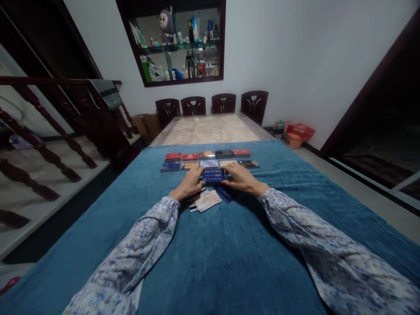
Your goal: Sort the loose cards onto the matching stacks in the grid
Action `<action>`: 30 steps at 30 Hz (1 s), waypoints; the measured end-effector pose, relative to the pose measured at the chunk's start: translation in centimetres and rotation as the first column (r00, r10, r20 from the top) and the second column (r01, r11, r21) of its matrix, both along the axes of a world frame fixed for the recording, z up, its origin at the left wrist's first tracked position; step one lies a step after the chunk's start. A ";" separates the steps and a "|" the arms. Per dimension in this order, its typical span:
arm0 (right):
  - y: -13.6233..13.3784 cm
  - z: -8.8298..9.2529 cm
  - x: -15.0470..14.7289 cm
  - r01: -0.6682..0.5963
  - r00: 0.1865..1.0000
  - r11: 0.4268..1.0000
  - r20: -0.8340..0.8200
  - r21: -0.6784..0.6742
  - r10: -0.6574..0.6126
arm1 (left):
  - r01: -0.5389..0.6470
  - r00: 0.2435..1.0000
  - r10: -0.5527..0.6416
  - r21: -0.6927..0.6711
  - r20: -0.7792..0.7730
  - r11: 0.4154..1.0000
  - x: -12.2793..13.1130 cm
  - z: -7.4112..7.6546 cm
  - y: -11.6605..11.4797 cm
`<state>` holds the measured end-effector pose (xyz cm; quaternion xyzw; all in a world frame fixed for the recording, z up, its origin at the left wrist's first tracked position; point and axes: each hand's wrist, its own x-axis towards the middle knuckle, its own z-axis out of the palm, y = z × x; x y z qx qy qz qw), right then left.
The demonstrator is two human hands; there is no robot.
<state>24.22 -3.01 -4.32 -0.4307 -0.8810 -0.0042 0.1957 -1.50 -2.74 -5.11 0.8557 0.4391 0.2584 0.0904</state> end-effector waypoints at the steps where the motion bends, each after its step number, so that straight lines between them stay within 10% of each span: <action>1: 0.1 0.2 -0.3 -0.001 1.000 1.000 0.018 -0.005 0.001 | -0.004 1.000 0.004 0.001 0.003 1.000 -0.4 0.0 0.1; 30: 4.4 3.7 -12.1 -0.119 0.977 0.987 0.163 -0.108 0.136 | -0.195 0.964 0.177 -0.076 -0.198 0.978 -11.4 3.4 1.3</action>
